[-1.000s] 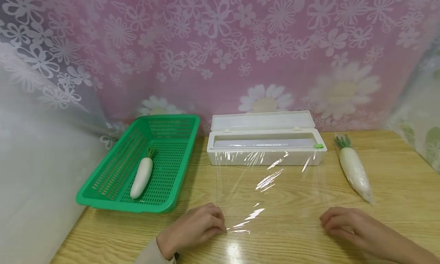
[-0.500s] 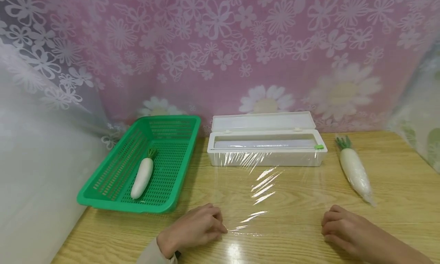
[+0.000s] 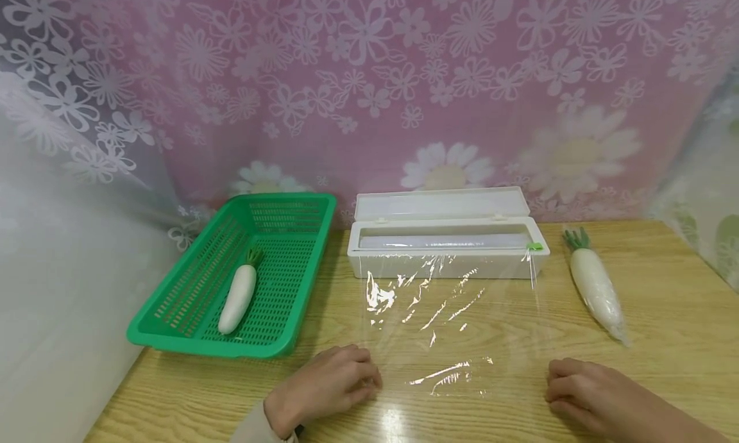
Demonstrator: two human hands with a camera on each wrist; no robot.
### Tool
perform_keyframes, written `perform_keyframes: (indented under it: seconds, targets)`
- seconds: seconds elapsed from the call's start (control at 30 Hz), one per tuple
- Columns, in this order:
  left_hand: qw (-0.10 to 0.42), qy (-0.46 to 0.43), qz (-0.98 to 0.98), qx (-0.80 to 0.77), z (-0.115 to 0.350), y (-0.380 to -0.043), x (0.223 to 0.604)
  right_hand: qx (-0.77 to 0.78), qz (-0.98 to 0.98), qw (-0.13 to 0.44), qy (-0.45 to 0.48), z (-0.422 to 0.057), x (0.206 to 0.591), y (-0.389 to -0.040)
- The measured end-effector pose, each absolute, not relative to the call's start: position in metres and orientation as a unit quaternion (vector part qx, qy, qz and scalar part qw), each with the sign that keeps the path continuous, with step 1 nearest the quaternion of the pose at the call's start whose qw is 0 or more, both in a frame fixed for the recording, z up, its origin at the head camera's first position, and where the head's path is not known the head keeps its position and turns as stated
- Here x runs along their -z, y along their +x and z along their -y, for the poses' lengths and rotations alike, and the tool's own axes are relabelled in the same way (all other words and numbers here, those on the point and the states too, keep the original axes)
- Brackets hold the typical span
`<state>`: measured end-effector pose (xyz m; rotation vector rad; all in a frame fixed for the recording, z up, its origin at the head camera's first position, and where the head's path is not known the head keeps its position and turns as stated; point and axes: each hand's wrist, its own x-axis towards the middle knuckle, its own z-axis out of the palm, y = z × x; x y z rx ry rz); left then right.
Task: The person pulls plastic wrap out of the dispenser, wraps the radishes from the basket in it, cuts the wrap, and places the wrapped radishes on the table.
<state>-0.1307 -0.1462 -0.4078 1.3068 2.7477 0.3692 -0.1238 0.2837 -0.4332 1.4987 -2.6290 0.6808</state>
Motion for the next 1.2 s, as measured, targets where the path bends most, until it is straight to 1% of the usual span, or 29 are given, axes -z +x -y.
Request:
perform_keyframes:
  seconds: [0.2,0.33,0.5,0.57,0.67,0.77,0.93,1.2]
  targets:
    - [0.012,0.435,-0.895,-0.098,0.147,-0.13,0.409,-0.197,0.847,0.047,0.492,-0.281,0.43,-0.125]
    - [-0.03,0.449,-0.89,-0.074,0.145,-0.129,0.407,-0.193,0.846,0.102,0.486,-0.28,0.427,-0.129]
    - [-0.092,0.461,-0.879,-0.073,0.143,-0.13,0.408,-0.184,0.835,0.208,0.475,-0.278,0.423,-0.137]
    - [-0.1,0.455,-0.881,-0.081,0.144,-0.131,0.408,-0.176,0.828,0.244,0.474,-0.277,0.423,-0.14]
    - [-0.104,0.449,-0.883,-0.092,0.145,-0.133,0.406,-0.164,0.827,0.272,0.464,-0.275,0.423,-0.144]
    - [-0.115,0.451,-0.88,-0.094,0.147,-0.136,0.402,-0.146,0.832,0.279,0.456,-0.272,0.422,-0.149]
    - [-0.131,0.45,-0.879,-0.085,0.149,-0.139,0.393,-0.119,0.845,0.257,0.454,-0.267,0.424,-0.159]
    - [-0.127,0.431,-0.888,-0.096,0.154,-0.141,0.378,-0.107,0.852,0.225,0.461,-0.268,0.437,-0.169]
